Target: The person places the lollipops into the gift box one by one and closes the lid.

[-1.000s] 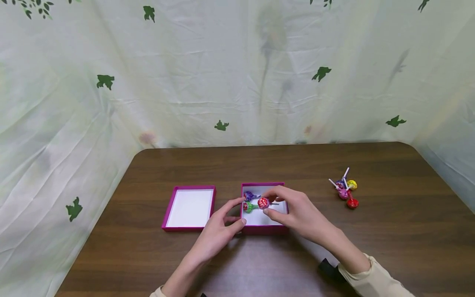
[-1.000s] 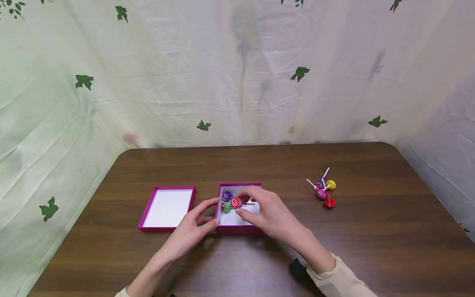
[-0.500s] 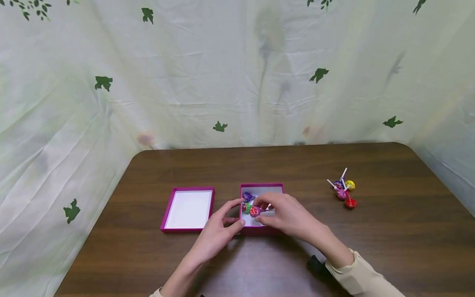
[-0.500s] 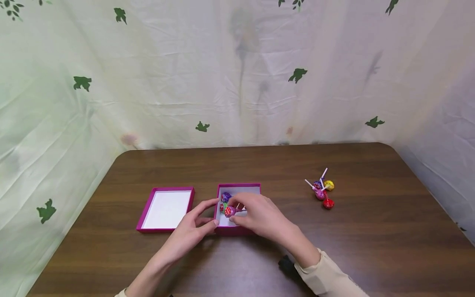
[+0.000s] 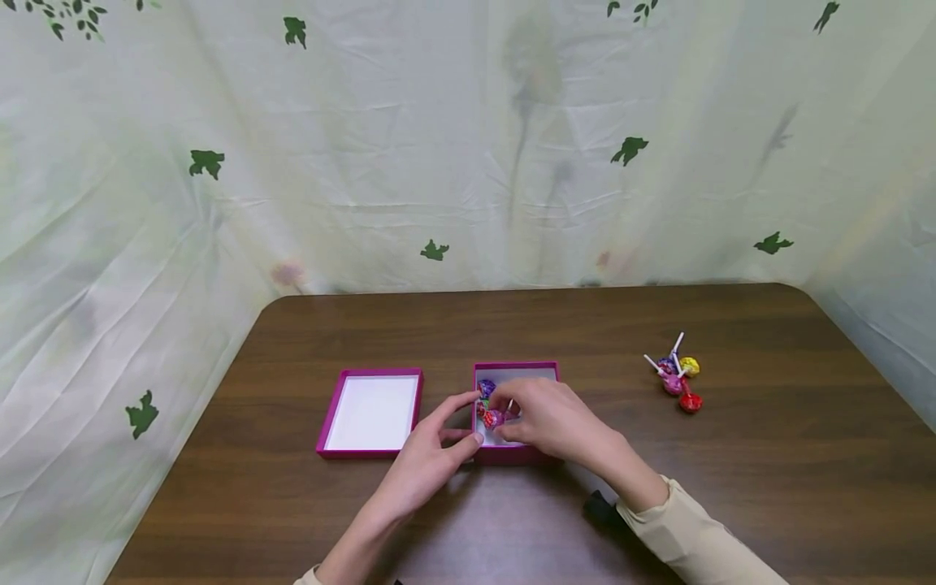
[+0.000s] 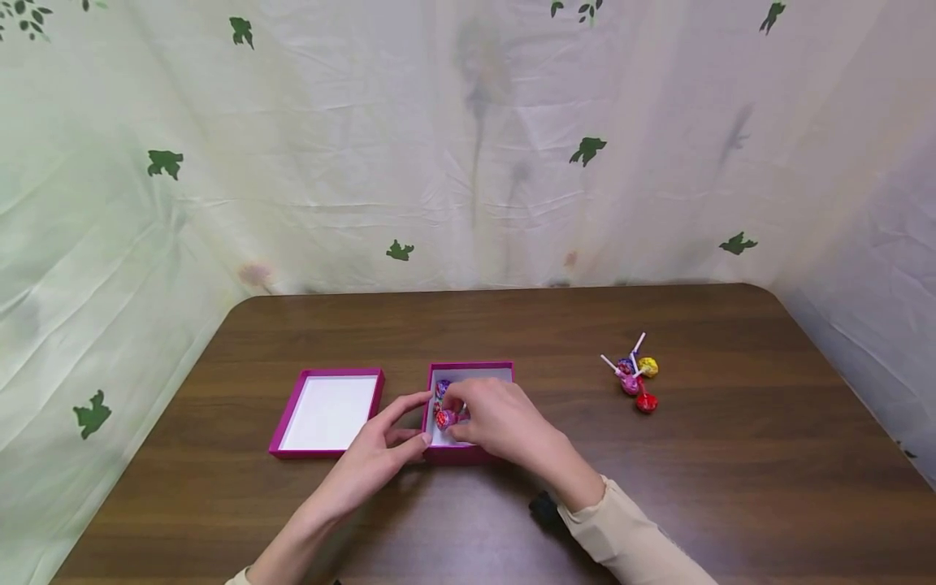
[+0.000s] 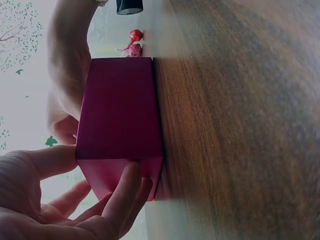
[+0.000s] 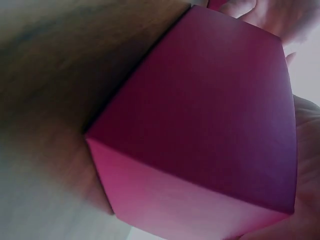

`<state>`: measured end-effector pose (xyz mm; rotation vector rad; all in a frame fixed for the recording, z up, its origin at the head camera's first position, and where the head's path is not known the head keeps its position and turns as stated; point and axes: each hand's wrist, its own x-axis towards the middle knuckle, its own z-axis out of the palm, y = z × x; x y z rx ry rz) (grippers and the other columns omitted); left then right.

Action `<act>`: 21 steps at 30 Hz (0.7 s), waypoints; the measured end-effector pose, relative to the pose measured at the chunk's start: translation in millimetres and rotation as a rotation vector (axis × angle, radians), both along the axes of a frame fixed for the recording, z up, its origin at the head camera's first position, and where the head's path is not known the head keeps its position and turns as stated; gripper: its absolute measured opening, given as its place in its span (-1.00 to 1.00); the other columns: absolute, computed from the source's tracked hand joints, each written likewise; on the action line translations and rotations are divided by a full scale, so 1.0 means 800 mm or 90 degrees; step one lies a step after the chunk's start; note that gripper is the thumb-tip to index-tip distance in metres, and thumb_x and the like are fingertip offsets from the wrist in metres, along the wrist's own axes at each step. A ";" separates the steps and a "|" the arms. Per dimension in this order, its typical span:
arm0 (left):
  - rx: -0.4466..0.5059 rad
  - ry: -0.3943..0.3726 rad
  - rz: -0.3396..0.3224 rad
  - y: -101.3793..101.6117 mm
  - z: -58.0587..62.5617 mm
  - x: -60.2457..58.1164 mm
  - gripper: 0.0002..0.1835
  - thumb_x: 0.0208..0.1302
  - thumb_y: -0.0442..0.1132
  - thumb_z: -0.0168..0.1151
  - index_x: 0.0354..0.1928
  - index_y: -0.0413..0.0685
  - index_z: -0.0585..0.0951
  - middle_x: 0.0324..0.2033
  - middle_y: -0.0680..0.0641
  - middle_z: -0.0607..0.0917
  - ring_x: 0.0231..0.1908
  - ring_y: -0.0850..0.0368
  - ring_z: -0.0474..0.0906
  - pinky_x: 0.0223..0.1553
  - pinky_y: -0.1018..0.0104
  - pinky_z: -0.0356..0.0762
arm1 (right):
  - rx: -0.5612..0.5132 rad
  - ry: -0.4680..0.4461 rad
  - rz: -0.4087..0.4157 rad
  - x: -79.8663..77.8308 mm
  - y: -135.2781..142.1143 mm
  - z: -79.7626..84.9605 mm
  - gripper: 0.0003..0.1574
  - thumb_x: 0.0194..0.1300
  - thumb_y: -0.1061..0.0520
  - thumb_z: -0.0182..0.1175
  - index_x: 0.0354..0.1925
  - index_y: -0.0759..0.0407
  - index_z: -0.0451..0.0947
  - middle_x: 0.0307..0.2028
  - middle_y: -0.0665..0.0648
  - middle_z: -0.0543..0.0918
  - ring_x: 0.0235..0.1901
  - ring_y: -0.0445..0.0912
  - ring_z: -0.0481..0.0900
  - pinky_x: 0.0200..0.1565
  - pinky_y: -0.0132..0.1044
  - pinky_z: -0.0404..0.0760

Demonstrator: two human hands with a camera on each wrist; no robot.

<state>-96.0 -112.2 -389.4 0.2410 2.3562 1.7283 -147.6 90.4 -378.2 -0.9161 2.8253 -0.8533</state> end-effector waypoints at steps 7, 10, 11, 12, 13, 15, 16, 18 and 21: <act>-0.010 -0.006 0.002 0.000 0.000 0.000 -0.44 0.32 -0.19 0.28 0.36 0.19 0.43 0.19 -0.14 0.55 0.06 -0.05 0.59 -0.21 0.15 0.55 | 0.026 0.005 0.005 -0.005 -0.007 -0.002 -0.78 0.03 0.05 0.48 -0.31 -0.11 0.65 -0.48 -0.21 0.60 -0.47 -0.27 0.49 -0.39 -0.29 0.47; -0.004 -0.002 0.002 0.001 0.001 0.000 -0.43 0.32 -0.19 0.28 0.36 0.18 0.42 0.21 -0.15 0.54 0.06 -0.07 0.59 -0.22 0.15 0.55 | 0.033 0.002 -0.004 -0.006 -0.011 -0.005 -0.77 0.02 0.03 0.49 -0.32 -0.12 0.65 -0.50 -0.23 0.58 -0.49 -0.27 0.47 -0.41 -0.30 0.46; -0.004 -0.003 0.002 0.001 0.001 0.000 -0.44 0.32 -0.19 0.28 0.36 0.19 0.43 0.21 -0.15 0.54 0.05 -0.06 0.59 -0.22 0.15 0.55 | 0.036 0.001 -0.007 -0.006 -0.011 -0.005 -0.76 0.01 0.03 0.49 -0.32 -0.12 0.64 -0.51 -0.23 0.58 -0.49 -0.27 0.47 -0.41 -0.29 0.46; -0.003 -0.004 0.002 0.001 0.001 0.000 -0.44 0.32 -0.19 0.28 0.36 0.19 0.43 0.21 -0.15 0.54 0.05 -0.06 0.59 -0.23 0.16 0.55 | 0.037 0.001 -0.010 -0.006 -0.012 -0.006 -0.76 0.01 0.02 0.49 -0.32 -0.12 0.64 -0.50 -0.23 0.59 -0.49 -0.28 0.47 -0.40 -0.29 0.46; -0.004 -0.004 0.003 0.002 0.001 0.000 -0.44 0.32 -0.19 0.28 0.36 0.20 0.43 0.21 -0.15 0.54 0.05 -0.06 0.59 -0.23 0.16 0.55 | 0.039 0.001 -0.013 -0.007 -0.013 -0.006 -0.75 0.00 0.02 0.50 -0.31 -0.13 0.64 -0.50 -0.24 0.58 -0.49 -0.28 0.47 -0.40 -0.29 0.46; -0.003 -0.004 0.003 0.002 0.001 0.000 -0.44 0.32 -0.18 0.28 0.36 0.20 0.43 0.21 -0.15 0.54 0.05 -0.06 0.60 -0.24 0.16 0.55 | 0.040 0.003 -0.017 -0.007 -0.014 -0.005 -0.74 0.00 0.02 0.50 -0.32 -0.12 0.63 -0.51 -0.24 0.58 -0.50 -0.27 0.47 -0.41 -0.29 0.46; -0.003 -0.004 0.003 0.001 0.002 0.000 -0.44 0.32 -0.18 0.28 0.36 0.21 0.43 0.21 -0.15 0.53 0.05 -0.06 0.60 -0.24 0.16 0.55 | 0.041 0.005 -0.018 -0.008 -0.014 -0.005 -0.74 0.00 0.02 0.50 -0.32 -0.12 0.63 -0.51 -0.24 0.57 -0.50 -0.26 0.47 -0.41 -0.29 0.46; -0.004 -0.006 0.003 0.001 0.003 0.000 -0.44 0.32 -0.18 0.28 0.36 0.21 0.43 0.21 -0.15 0.53 0.05 -0.07 0.59 -0.24 0.16 0.55 | 0.041 0.006 -0.017 -0.009 -0.016 -0.005 -0.75 0.00 0.02 0.50 -0.32 -0.11 0.63 -0.52 -0.24 0.56 -0.50 -0.25 0.47 -0.40 -0.29 0.47; -0.003 -0.007 0.001 0.000 0.003 0.001 -0.43 0.32 -0.19 0.28 0.36 0.19 0.42 0.23 -0.17 0.51 0.05 -0.08 0.59 -0.24 0.17 0.55 | 0.042 0.000 -0.012 -0.010 -0.018 -0.005 -0.76 0.00 0.04 0.50 -0.34 -0.11 0.64 -0.52 -0.24 0.54 -0.50 -0.25 0.47 -0.40 -0.30 0.46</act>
